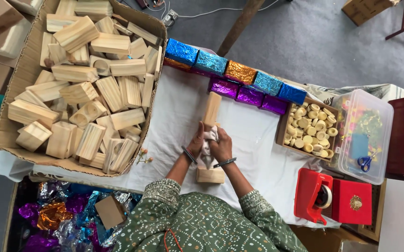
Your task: The person wraps wooden blocks in purple foil and wipes a small wooden product with a white cloth.
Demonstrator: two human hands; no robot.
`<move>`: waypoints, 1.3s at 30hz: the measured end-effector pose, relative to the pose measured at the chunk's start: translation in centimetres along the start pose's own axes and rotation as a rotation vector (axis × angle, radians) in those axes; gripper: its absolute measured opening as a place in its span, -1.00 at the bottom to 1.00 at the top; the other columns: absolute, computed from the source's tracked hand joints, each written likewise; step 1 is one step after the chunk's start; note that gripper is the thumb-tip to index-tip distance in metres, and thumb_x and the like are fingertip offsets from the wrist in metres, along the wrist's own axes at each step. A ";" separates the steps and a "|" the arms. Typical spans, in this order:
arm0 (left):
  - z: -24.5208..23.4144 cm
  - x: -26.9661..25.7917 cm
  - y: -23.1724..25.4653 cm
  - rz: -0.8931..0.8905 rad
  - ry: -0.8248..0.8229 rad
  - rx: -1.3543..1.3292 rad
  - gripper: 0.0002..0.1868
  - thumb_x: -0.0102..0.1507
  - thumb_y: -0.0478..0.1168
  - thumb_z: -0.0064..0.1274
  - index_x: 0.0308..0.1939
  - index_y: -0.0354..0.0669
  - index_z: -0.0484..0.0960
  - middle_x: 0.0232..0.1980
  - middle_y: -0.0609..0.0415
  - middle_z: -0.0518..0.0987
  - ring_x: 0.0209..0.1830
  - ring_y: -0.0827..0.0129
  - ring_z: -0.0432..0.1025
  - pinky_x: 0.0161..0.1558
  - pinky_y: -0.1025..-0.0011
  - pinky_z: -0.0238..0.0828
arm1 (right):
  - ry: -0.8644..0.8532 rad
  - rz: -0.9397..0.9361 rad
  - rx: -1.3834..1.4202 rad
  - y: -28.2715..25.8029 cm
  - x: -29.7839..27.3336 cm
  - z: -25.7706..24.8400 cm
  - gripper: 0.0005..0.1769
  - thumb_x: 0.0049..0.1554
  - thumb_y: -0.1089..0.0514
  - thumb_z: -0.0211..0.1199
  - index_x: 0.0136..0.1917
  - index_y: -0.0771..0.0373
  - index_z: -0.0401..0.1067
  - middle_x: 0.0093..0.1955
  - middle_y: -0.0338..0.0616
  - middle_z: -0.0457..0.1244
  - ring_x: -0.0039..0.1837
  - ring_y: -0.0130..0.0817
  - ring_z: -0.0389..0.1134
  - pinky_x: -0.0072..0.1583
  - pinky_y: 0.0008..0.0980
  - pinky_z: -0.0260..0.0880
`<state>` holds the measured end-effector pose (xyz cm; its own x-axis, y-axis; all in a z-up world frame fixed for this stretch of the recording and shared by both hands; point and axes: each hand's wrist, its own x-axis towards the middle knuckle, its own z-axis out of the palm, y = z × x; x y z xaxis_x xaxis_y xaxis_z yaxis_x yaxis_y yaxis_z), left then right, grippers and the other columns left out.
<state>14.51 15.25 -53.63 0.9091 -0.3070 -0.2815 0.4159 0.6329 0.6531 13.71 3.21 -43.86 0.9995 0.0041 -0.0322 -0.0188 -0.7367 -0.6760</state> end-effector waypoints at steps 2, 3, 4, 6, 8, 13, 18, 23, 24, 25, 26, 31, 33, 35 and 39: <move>0.2 -0.3 2.6 -0.022 -0.034 0.010 0.01 0.37 0.58 -0.40 0.30 -0.34 0.45 0.04 0.03 0.56 0.02 0.35 0.47 0.08 0.37 0.47 | -0.046 -0.121 0.093 -1.1 -0.7 -0.8 -0.63 -0.01 0.26 0.22 0.11 0.25 0.44 0.04 0.03 0.32 0.08 0.10 0.39 0.09 -0.03 0.42; 0.7 -0.8 3.9 -0.024 -0.035 0.012 0.01 0.37 0.58 -0.40 0.30 -0.34 0.45 0.04 0.03 0.56 0.02 0.35 0.47 0.08 0.37 0.47 | -0.045 -0.120 0.094 -1.6 -1.2 -1.7 -0.63 -0.01 0.26 0.22 0.11 0.25 0.44 0.04 0.03 0.32 0.08 0.10 0.39 0.09 -0.03 0.42; 1.2 -1.2 5.4 -0.087 -0.003 0.104 0.01 0.31 0.58 -0.41 0.34 -0.26 0.44 0.09 0.07 0.57 0.05 0.40 0.47 0.11 0.40 0.46 | -0.115 -0.194 0.114 -2.3 -1.6 -2.4 -0.62 -0.01 0.28 0.22 0.12 0.25 0.44 0.07 0.01 0.31 0.10 0.08 0.39 0.10 -0.05 0.43; 1.4 -2.0 6.8 -0.150 0.030 0.197 0.01 0.24 0.58 -0.41 0.37 -0.18 0.42 0.13 0.10 0.58 0.09 0.45 0.47 0.14 0.42 0.46 | -0.185 -0.269 0.134 -3.5 -2.2 -4.1 -0.61 -0.01 0.29 0.22 0.13 0.25 0.43 0.09 0.00 0.30 0.11 0.07 0.39 0.10 -0.07 0.44; 1.1 -2.4 6.6 -0.269 -0.014 0.195 -0.02 0.24 0.55 -0.38 0.39 -0.15 0.39 0.12 -0.01 0.57 0.06 0.33 0.48 0.08 0.31 0.50 | -0.282 -0.486 -0.047 -4.7 -2.5 -6.1 -0.54 -0.07 0.27 0.28 0.16 0.20 0.43 0.17 -0.11 0.29 0.13 0.01 0.39 0.04 -0.14 0.43; 2.1 -3.3 6.2 -0.188 -0.045 0.213 -0.21 0.30 0.41 -0.39 0.41 0.00 0.27 0.22 0.09 0.53 0.15 0.43 0.47 0.15 0.38 0.49 | -0.279 -0.707 -0.428 -4.3 -2.4 -7.0 -0.39 -0.12 0.27 0.31 0.25 0.14 0.42 0.27 -0.22 0.27 0.14 -0.13 0.37 -0.03 -0.22 0.41; 1.2 -2.7 4.4 0.158 -0.076 0.498 -0.38 0.53 0.25 -0.38 0.27 -0.23 0.40 0.08 -0.04 0.53 0.05 0.39 0.44 0.12 0.41 0.46 | -0.191 -0.658 -0.422 -5.4 -3.4 -6.1 -0.35 -0.11 0.26 0.31 0.30 0.21 0.38 0.33 -0.16 0.23 0.17 -0.15 0.37 0.02 -0.23 0.43; 2.6 -3.6 4.8 0.469 0.093 0.708 -0.49 0.53 0.15 -0.30 0.16 -0.25 0.46 0.19 -0.01 0.53 0.09 0.40 0.47 0.11 0.41 0.43 | -0.206 -0.235 0.076 -2.6 -2.8 -2.7 -0.48 -0.07 0.32 0.20 0.21 0.36 0.39 0.13 0.03 0.30 0.02 -0.07 0.42 0.02 -0.22 0.46; 1.7 -3.0 4.1 0.467 0.093 0.711 -0.49 0.53 0.15 -0.30 0.16 -0.25 0.46 0.19 -0.01 0.53 0.09 0.40 0.47 0.11 0.41 0.43 | -0.206 -0.234 0.079 -1.8 -2.4 -2.7 -0.48 -0.07 0.32 0.20 0.21 0.36 0.39 0.13 0.03 0.30 0.02 -0.07 0.42 0.02 -0.22 0.46; 0.7 -2.5 3.4 0.419 0.148 0.599 -0.45 0.52 0.17 -0.31 0.21 -0.25 0.44 0.18 0.00 0.53 0.09 0.40 0.47 0.11 0.42 0.44 | -0.264 -0.035 0.394 -0.9 -2.0 -2.6 -0.51 -0.03 0.34 0.13 0.21 0.37 0.40 0.06 0.00 0.35 0.00 -0.14 0.43 0.04 -0.27 0.48; -0.3 -2.0 2.8 0.370 0.203 0.486 -0.42 0.51 0.19 -0.33 0.25 -0.26 0.43 0.18 0.01 0.53 0.09 0.40 0.46 0.11 0.43 0.44 | -0.318 0.168 0.708 -0.1 -1.5 -2.5 -0.54 0.02 0.36 0.05 0.21 0.38 0.42 0.00 -0.02 0.39 -0.02 -0.21 0.45 0.05 -0.32 0.50; -2.1 -1.5 3.6 0.208 0.348 0.099 -0.28 0.47 0.27 -0.40 0.37 -0.27 0.38 0.17 0.04 0.54 0.10 0.40 0.46 0.09 0.45 0.45 | -0.224 0.133 0.748 0.0 -3.6 -4.0 -0.50 0.03 0.37 0.07 0.26 0.43 0.41 0.11 0.01 0.37 0.09 -0.25 0.41 0.09 -0.37 0.47; -2.3 -1.6 3.5 0.181 0.328 0.063 -0.26 0.45 0.28 -0.42 0.37 -0.27 0.39 0.16 0.04 0.55 0.09 0.39 0.46 0.07 0.44 0.46 | -0.185 -0.006 0.593 -2.3 -4.8 -4.7 -0.44 0.01 0.38 0.09 0.30 0.42 0.38 0.18 0.02 0.34 0.16 -0.23 0.38 0.13 -0.36 0.45; -3.5 -0.3 0.9 0.252 0.350 0.071 -0.30 0.43 0.27 -0.32 0.42 -0.18 0.31 0.28 0.13 0.49 0.21 0.48 0.40 0.20 0.51 0.37 | -0.247 -0.334 0.173 -6.1 -5.7 -5.7 -0.26 -0.16 0.35 0.20 0.35 0.34 0.34 0.33 0.00 0.27 0.24 -0.10 0.36 0.16 -0.25 0.44; -1.1 -2.1 4.1 0.283 0.255 0.124 -0.29 0.45 0.31 -0.36 0.36 -0.22 0.37 0.08 0.08 0.50 0.01 0.43 0.40 0.02 0.42 0.44 | -0.300 -0.520 -0.204 -7.1 -6.2 -5.3 -0.22 -0.21 0.28 0.35 0.33 0.28 0.34 0.37 -0.04 0.22 0.23 -0.01 0.36 0.13 -0.16 0.46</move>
<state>14.32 19.26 -51.16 0.9702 0.0631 -0.2339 0.1570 0.5715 0.8054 7.78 4.84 -34.90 0.8252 0.5636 0.0373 0.5020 -0.7015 -0.5058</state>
